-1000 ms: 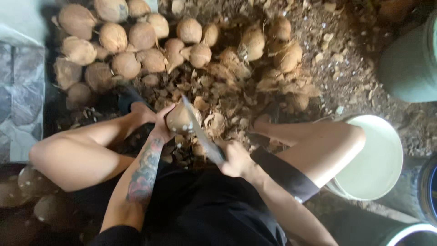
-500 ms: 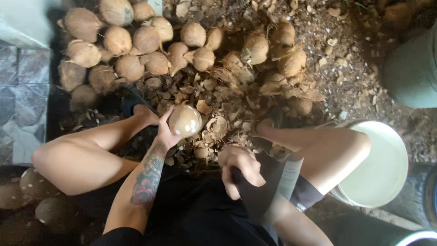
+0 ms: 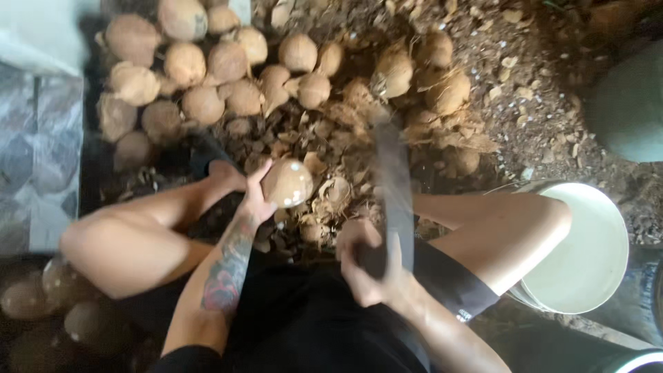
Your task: The person sits on the ground and uses a large knife to peel the husk off a coconut. They rotate the coconut while striking it with the knife to remove the outer layer. After peeling, they place the coconut into a bucket.
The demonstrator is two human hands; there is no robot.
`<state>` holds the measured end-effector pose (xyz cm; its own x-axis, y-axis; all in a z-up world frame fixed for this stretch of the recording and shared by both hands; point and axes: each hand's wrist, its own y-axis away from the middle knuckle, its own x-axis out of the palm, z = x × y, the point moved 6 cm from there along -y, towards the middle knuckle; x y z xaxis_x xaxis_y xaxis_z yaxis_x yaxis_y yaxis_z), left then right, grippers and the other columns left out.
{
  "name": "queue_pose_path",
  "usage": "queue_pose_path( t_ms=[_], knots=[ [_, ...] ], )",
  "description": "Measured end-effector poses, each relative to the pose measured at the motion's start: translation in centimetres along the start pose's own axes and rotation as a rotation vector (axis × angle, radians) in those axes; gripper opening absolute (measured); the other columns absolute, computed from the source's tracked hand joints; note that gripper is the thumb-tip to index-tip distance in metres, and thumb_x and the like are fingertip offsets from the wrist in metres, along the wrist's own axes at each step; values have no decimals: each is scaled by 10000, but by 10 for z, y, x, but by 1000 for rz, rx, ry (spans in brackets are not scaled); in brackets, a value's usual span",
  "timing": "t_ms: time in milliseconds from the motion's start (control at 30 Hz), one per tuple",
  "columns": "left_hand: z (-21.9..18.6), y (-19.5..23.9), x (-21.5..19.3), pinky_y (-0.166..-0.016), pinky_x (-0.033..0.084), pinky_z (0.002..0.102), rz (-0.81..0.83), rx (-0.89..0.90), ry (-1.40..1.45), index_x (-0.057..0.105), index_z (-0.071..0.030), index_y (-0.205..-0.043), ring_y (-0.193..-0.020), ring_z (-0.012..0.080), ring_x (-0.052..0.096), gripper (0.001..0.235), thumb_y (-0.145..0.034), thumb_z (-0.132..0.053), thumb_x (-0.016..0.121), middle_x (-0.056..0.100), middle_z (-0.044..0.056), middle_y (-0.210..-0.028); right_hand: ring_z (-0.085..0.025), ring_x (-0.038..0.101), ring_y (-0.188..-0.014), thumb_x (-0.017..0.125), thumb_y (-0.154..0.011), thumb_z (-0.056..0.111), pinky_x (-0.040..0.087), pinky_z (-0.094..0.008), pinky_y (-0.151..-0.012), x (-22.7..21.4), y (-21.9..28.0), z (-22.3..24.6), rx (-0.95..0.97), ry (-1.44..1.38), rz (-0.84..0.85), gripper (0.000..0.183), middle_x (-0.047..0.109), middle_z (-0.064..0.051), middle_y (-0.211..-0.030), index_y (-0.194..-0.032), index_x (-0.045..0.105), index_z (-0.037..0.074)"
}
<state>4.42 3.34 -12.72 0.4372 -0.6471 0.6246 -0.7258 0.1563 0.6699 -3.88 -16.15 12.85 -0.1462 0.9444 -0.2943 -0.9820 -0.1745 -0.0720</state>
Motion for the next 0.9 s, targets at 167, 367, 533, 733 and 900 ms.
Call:
queue_pose_path(
  t_ms=[167,367,533,733,900],
  knots=[
    [7,14,11,-954,586,494,-148,-96,222,757,-94,-1020,-1010,335,770,400,-826,-428,862,804,125,-1129,-188,614,-458,584,-772,-158,527,-176,-571,30,32,-91,-373,-49,-111,171,429,-14,-535,-696,467,-60],
    [-7,-3,-19,-1040,567,516,-104,-36,187,785,-182,-1020,-1087,294,763,340,-787,-429,813,802,82,-1131,-307,682,-489,531,-789,449,594,-409,-666,47,62,-193,706,289,302,518,636,-82,-440,-352,651,198],
    [17,8,-30,-1053,542,567,-125,-95,168,777,-141,-1081,-1127,340,740,397,-784,-398,834,785,117,-1171,-269,581,-479,593,-811,46,504,-393,-606,0,4,-49,349,5,142,65,573,-113,-514,-747,581,47],
    [17,1,-32,-1075,499,653,-103,-172,61,763,-70,-1187,-1195,420,700,504,-778,-344,872,757,177,-1239,-256,640,-415,615,-824,-22,539,-309,-535,-30,17,30,65,-462,83,149,620,-128,-478,-687,596,33],
    [19,-9,-39,-1075,538,600,-68,-196,102,782,-123,-1147,-1127,356,739,429,-814,-385,852,778,124,-1182,-280,701,-496,672,-738,-15,622,-361,-563,-17,21,18,-588,-227,-218,95,684,-107,-595,-755,593,36]
  ],
)
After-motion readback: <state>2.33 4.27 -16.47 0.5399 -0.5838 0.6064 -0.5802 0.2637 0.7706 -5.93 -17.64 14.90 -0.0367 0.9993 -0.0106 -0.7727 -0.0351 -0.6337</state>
